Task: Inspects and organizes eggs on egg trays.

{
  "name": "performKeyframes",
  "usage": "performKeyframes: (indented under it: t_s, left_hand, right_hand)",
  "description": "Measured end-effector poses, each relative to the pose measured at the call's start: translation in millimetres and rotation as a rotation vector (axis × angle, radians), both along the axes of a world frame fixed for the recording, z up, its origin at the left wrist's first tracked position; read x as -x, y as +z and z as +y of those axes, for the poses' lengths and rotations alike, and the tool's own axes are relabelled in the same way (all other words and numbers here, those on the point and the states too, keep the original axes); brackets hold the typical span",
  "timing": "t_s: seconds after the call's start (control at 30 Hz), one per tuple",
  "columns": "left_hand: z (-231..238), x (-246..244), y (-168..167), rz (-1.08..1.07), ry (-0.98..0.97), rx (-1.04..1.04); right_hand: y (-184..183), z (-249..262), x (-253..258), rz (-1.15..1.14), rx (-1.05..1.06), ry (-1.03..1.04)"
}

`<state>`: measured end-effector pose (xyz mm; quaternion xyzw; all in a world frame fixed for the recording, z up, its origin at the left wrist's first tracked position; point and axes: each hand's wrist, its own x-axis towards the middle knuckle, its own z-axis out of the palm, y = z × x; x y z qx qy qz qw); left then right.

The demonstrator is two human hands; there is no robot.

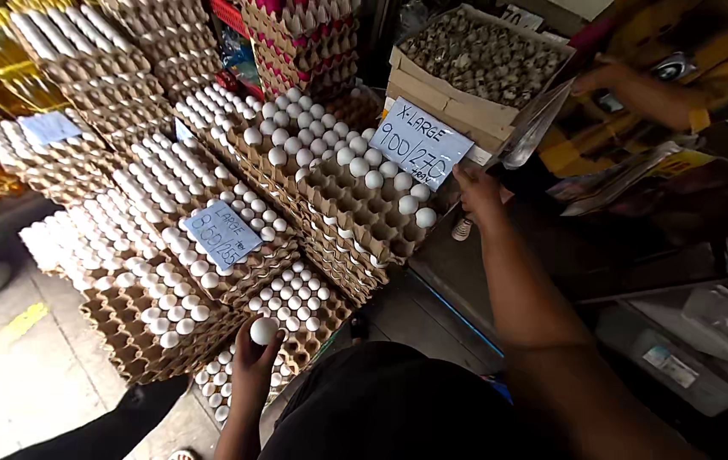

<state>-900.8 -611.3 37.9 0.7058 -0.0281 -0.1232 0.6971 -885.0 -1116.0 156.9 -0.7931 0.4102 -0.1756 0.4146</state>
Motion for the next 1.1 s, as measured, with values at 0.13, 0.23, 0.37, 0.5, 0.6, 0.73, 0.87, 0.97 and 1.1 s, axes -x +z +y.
performKeyframes:
  t_s: [0.13,0.23,0.37,0.5,0.6,0.73,0.87,0.97,1.1]
  left_hand:
    - [17.1,13.0,2.0,0.000,0.103,-0.014]
    - [25.4,19.8,2.8,0.015,0.146,-0.021]
    - [24.8,25.3,0.4,0.038,0.156,-0.017]
    - [15.0,20.6,0.8,0.045,0.108,-0.065]
    - [5.6,15.2,7.4,0.026,0.077,-0.061]
    - [-1.5,14.7,10.7,0.061,0.087,-0.038]
    - [-2.3,19.7,5.8,0.091,0.114,-0.017]
    - [-0.2,25.8,2.5,0.076,0.145,0.000]
    - [8.1,39.1,-3.2,0.075,0.235,-0.041]
  right_hand:
    - [-5.9,-9.5,-22.7,-0.062,0.042,0.098]
    - [6.5,7.5,-22.1,-0.147,0.226,0.149]
    - [16.4,27.4,-6.2,-0.145,0.404,0.119]
    - [-3.3,16.7,-4.9,-0.116,0.382,0.104]
    - [-5.4,11.3,-3.2,0.027,0.361,0.134]
    - [53.6,45.3,9.8,0.341,0.499,0.118]
    - [95.9,82.7,-24.2,0.158,0.646,0.331]
    - [96.3,89.6,-98.0,0.255,0.728,0.540]
    - [79.4,94.1,-200.2,0.579,0.793,0.678]
